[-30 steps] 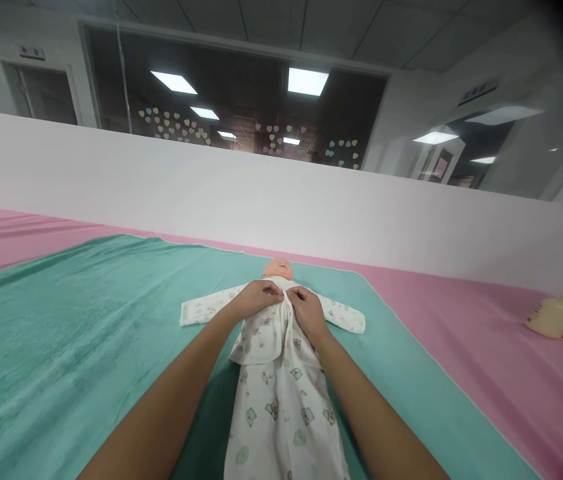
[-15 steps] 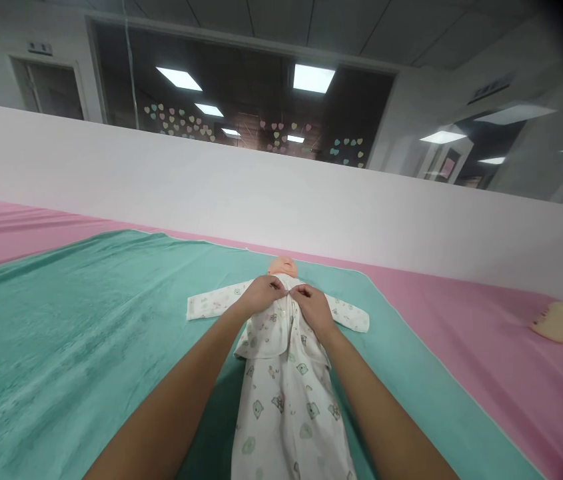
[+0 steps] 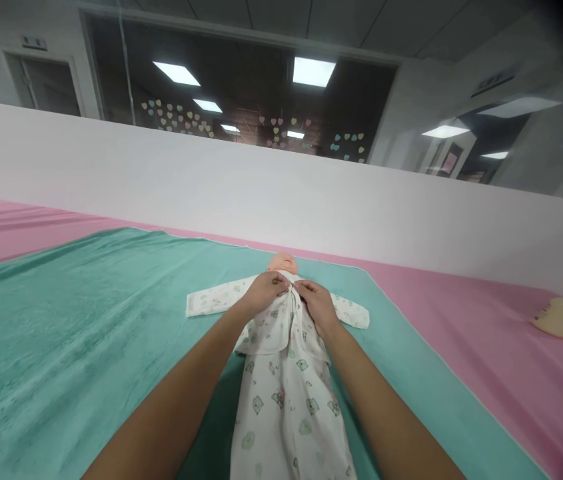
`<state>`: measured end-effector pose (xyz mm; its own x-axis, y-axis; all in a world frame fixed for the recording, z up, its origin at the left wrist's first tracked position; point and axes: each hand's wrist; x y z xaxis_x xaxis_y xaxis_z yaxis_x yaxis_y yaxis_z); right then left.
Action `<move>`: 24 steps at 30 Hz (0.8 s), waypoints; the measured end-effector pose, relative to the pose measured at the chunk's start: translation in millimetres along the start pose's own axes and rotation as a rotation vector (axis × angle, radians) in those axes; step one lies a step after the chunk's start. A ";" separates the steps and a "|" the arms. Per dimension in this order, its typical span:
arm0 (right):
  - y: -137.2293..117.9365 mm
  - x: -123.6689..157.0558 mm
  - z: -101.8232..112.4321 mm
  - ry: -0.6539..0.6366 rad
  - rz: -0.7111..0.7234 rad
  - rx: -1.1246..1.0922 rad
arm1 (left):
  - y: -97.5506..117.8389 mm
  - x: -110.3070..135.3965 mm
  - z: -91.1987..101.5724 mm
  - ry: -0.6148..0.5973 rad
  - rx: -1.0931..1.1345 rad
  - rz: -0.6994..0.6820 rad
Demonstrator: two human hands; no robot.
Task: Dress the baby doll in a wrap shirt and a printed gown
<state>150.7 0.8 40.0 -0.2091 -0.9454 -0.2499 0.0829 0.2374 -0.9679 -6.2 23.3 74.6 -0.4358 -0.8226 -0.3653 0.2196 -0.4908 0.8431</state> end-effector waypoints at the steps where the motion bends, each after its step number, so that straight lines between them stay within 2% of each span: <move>1: 0.2 0.1 0.3 -0.006 0.000 -0.003 | -0.6 -0.2 -0.4 0.005 0.016 0.003; 7: 1.6 0.0 1.6 -0.029 -0.001 0.006 | -1.1 0.9 -2.4 0.009 0.125 0.014; 15: -0.3 0.3 1.9 -0.036 -0.023 -0.012 | -0.8 2.1 -3.5 0.003 0.057 0.015; 20: -1.2 0.9 2.0 -0.049 -0.015 -0.026 | -5.6 -0.7 -3.4 0.041 -0.035 -0.009; 24: -0.6 0.9 1.7 -0.035 -0.010 -0.008 | -6.4 -0.8 -0.4 0.007 0.006 -0.008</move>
<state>152.1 -0.6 40.4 -0.1757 -0.9549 -0.2395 0.0734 0.2299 -0.9704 -7.0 27.0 69.3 -0.4318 -0.8207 -0.3743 0.2107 -0.4953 0.8428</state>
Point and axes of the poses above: each hand's wrist, its own x-axis away from the middle knuckle, its own z-axis out of the back of the hand, y = z × x, and after that the axes turned 3 degrees about -z, right-handed
